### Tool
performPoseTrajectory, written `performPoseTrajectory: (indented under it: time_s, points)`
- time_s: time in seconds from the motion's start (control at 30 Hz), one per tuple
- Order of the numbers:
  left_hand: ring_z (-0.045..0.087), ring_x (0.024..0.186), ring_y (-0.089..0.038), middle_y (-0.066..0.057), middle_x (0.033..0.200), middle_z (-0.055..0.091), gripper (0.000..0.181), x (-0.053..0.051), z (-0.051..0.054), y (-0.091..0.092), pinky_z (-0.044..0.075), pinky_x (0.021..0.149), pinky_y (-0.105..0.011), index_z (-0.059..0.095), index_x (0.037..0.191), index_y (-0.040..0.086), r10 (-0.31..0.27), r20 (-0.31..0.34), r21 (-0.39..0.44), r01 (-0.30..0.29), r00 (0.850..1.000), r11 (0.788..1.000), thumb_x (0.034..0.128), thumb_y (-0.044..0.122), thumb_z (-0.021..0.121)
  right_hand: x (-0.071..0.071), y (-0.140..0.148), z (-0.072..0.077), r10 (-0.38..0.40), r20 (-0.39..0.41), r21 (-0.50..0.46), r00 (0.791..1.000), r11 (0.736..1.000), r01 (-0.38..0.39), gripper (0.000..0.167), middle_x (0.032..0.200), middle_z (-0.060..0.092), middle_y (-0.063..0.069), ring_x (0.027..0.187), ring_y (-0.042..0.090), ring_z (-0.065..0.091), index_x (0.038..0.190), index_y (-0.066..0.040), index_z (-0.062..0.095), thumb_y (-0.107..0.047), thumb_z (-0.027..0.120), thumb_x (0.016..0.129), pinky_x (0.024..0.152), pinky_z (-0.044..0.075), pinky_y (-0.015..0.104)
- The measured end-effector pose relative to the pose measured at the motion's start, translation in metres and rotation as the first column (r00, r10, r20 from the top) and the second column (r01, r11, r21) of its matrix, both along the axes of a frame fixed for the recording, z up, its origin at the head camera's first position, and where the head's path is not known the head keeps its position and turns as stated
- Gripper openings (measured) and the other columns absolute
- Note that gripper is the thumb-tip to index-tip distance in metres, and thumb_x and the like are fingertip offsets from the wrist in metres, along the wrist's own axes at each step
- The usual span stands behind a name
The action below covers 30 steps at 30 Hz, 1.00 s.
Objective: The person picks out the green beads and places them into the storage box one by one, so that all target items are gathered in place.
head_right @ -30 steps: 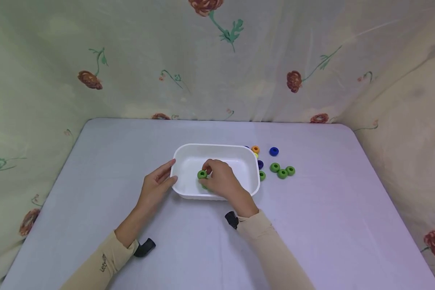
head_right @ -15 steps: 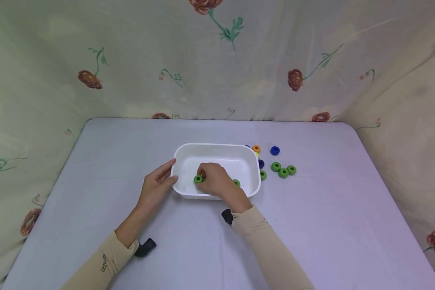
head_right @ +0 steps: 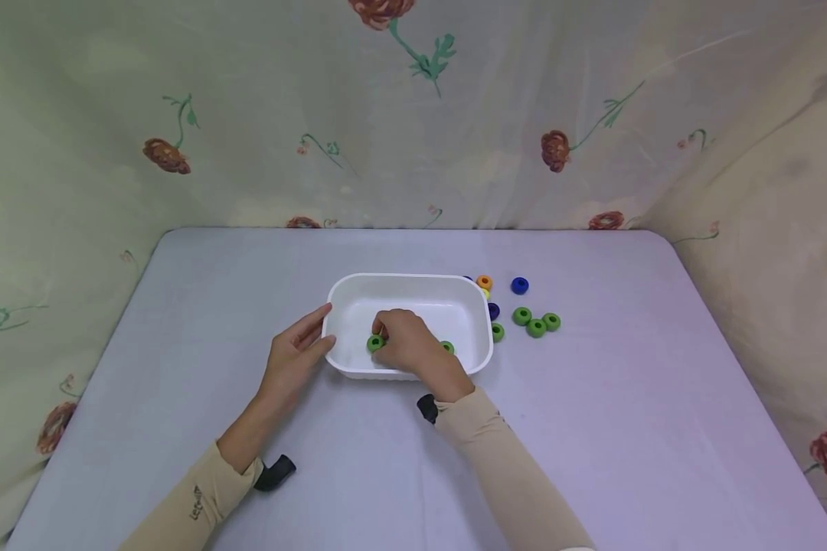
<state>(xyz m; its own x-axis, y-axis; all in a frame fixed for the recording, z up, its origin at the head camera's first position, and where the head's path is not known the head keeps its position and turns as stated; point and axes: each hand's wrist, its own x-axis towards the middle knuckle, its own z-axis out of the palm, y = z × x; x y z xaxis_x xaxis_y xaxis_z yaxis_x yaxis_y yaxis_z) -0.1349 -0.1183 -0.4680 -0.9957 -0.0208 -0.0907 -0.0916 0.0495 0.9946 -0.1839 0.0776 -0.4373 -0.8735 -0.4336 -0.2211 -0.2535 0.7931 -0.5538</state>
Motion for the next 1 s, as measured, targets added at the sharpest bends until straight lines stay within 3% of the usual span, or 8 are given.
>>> performPoseTrajectory:
  time_s: [0.17,0.3,0.4,0.5,0.67,0.8,1.0]
  points:
    - [0.046,0.145,-0.02,-0.005,0.155,0.047,0.053,0.001,0.001,0.0,0.046,0.112,-0.025,0.054,0.145,0.015,0.007,0.007,-0.004,-0.007,1.0,1.0,0.0944,0.004,0.063,0.0,0.013,0.005,-0.058,-0.034,-0.051,0.998,0.997,0.056,0.034,0.116,0.067,0.01,0.103,0.025,0.061,0.117,-0.008,0.067,-0.027,0.075,0.09,0.093,0.054,0.039]
    - [0.046,0.145,-0.02,-0.005,0.156,0.048,0.052,0.0,0.002,0.001,0.045,0.113,-0.024,0.054,0.145,0.015,0.01,0.001,-0.003,-0.01,1.0,1.0,0.0942,0.004,0.063,-0.001,0.037,0.019,-0.178,-0.12,-0.165,0.977,0.974,0.157,0.034,0.118,0.068,0.011,0.103,0.026,0.063,0.119,-0.006,0.068,-0.03,0.071,0.094,0.087,0.056,0.039]
    - [0.047,0.145,-0.02,-0.005,0.155,0.048,0.052,-0.001,0.002,0.001,0.045,0.113,-0.024,0.055,0.144,0.015,0.014,-0.002,-0.006,-0.014,1.0,1.0,0.0939,0.004,0.063,-0.002,0.059,0.027,-0.286,-0.167,-0.261,0.944,0.936,0.237,0.03,0.116,0.07,0.011,0.102,0.026,0.066,0.117,-0.006,0.069,-0.028,0.069,0.095,0.085,0.057,0.039]
    - [0.047,0.145,-0.021,-0.006,0.155,0.049,0.052,-0.001,0.002,0.0,0.045,0.113,-0.025,0.055,0.144,0.014,0.017,-0.004,-0.013,-0.017,1.0,1.0,0.0936,0.004,0.064,-0.001,0.081,0.03,-0.398,-0.172,-0.349,0.901,0.88,0.322,0.029,0.115,0.071,0.013,0.102,0.027,0.066,0.115,-0.006,0.07,-0.027,0.068,0.097,0.087,0.056,0.038]
    - [0.046,0.145,-0.021,-0.006,0.155,0.049,0.052,-0.002,0.001,-0.001,0.045,0.113,-0.027,0.054,0.144,0.014,0.015,-0.009,-0.01,-0.015,1.0,1.0,0.094,0.004,0.063,0.002,0.112,0.023,-0.555,-0.131,-0.394,0.821,0.789,0.471,0.032,0.118,0.071,0.016,0.105,0.027,0.063,0.119,-0.004,0.069,-0.027,0.067,0.097,0.089,0.053,0.029]
    - [0.046,0.145,-0.022,-0.006,0.155,0.048,0.052,-0.001,0.001,-0.001,0.045,0.115,-0.028,0.054,0.145,0.013,0.013,-0.008,-0.004,-0.013,1.0,1.0,0.0943,0.003,0.063,0.006,0.129,0.011,-0.621,-0.067,-0.354,0.781,0.747,0.563,0.034,0.118,0.07,0.014,0.104,0.024,0.062,0.12,-0.005,0.068,-0.027,0.071,0.094,0.082,0.05,0.019]
    - [0.046,0.145,-0.022,-0.006,0.155,0.049,0.053,0.0,0.001,0.0,0.044,0.116,-0.031,0.054,0.145,0.013,0.016,0.01,-0.007,-0.015,1.0,1.0,0.094,0.003,0.063,0.012,0.148,-0.008,-0.67,-0.014,-0.326,0.742,0.705,0.63,0.044,0.115,0.069,0.012,0.098,0.015,0.06,0.123,-0.009,0.067,-0.043,0.067,0.094,0.078,0.048,0.016]
